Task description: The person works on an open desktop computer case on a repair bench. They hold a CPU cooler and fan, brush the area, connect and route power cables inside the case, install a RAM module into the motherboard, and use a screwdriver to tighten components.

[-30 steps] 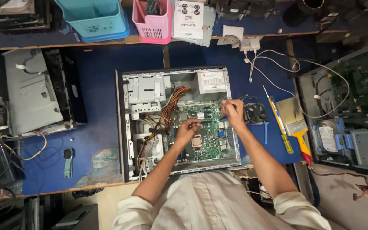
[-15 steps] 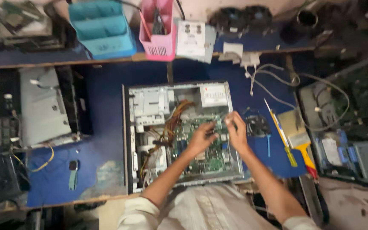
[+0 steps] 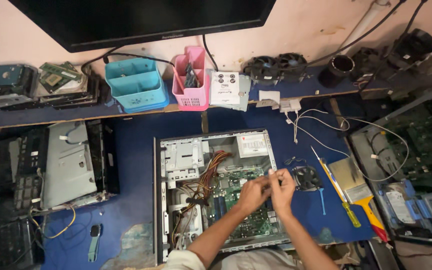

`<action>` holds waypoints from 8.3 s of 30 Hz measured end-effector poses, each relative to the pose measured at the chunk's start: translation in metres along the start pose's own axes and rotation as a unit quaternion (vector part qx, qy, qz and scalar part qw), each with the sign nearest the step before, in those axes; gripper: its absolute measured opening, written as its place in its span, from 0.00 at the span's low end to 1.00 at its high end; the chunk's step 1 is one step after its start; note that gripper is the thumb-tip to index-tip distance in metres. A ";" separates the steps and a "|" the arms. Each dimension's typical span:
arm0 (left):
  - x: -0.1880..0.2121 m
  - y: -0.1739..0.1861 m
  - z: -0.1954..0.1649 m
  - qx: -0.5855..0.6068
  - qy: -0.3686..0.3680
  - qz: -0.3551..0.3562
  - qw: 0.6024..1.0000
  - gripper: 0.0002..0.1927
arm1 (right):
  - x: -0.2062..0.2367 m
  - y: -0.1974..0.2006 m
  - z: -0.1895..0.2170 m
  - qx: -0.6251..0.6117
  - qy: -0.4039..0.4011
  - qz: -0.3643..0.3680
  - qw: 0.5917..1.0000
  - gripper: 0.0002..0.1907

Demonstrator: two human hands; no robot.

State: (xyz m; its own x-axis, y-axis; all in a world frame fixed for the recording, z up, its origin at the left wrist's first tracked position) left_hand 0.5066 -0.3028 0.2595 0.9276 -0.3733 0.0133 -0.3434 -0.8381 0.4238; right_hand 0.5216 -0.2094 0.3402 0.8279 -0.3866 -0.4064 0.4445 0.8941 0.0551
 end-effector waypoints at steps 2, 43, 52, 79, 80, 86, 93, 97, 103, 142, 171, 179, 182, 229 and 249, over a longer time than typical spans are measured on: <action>0.005 -0.002 -0.001 0.011 0.011 0.005 1.000 0.11 | -0.003 0.002 -0.011 -0.009 -0.043 -0.002 0.999 0.21; -0.003 0.003 0.018 0.003 0.051 -0.027 0.998 0.12 | -0.004 0.003 0.023 0.370 0.095 0.254 0.889 0.13; -0.001 0.022 0.007 -0.001 0.059 -0.022 0.998 0.12 | -0.001 0.004 0.023 0.356 0.102 0.303 0.878 0.14; 0.002 0.009 0.002 -0.016 0.001 0.051 0.999 0.25 | 0.002 0.007 0.048 0.358 0.146 0.346 0.855 0.15; 0.003 0.011 0.003 -0.014 -0.006 0.039 0.999 0.23 | 0.002 0.007 0.048 0.359 0.151 0.346 0.854 0.15; 0.002 0.009 0.007 -0.014 0.004 0.028 0.999 0.17 | -0.001 0.012 0.046 0.356 0.116 0.294 0.879 0.17; 0.003 0.009 0.001 -0.014 0.044 0.041 0.998 0.22 | -0.003 0.020 0.027 0.414 0.052 0.290 0.861 0.14; 0.005 0.016 -0.011 0.009 -0.050 -0.001 0.999 0.18 | -0.003 0.012 0.040 0.378 0.158 0.303 0.861 0.17; -0.004 0.014 0.001 -0.043 0.047 0.044 0.997 0.16 | -0.003 0.007 0.037 0.391 0.087 0.309 0.862 0.14; 0.158 0.229 -0.329 0.567 -0.436 0.239 0.657 0.18 | 0.004 0.018 0.027 0.362 0.139 0.296 0.873 0.11; 0.000 0.027 -0.004 -0.054 -0.011 -0.016 0.998 0.18 | 0.005 0.003 0.044 0.360 0.107 0.351 0.858 0.15; 0.000 0.020 0.020 -0.024 0.056 0.020 0.998 0.16 | 0.007 -0.001 0.048 0.306 0.151 0.340 0.876 0.22; 0.001 0.022 0.016 -0.028 0.006 0.000 1.000 0.18 | 0.009 0.004 0.025 0.288 0.017 0.342 0.894 0.20; 0.012 0.017 0.060 -0.111 0.085 0.039 0.989 0.15 | -0.002 0.083 0.062 -0.182 0.083 -0.039 0.979 0.21; -0.032 -0.045 0.057 -0.452 -0.196 0.055 0.868 0.07 | 0.031 0.121 0.001 0.136 -0.052 0.060 0.987 0.21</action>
Point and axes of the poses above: each hand's wrist, its own x-axis away from the middle knuckle, its own y-axis out of the back of the hand, z = x × y, the point moved 7 cm from there along -x, towards the middle knuckle, and after that the axes turned 13 degrees about y, right-handed, at the moved point
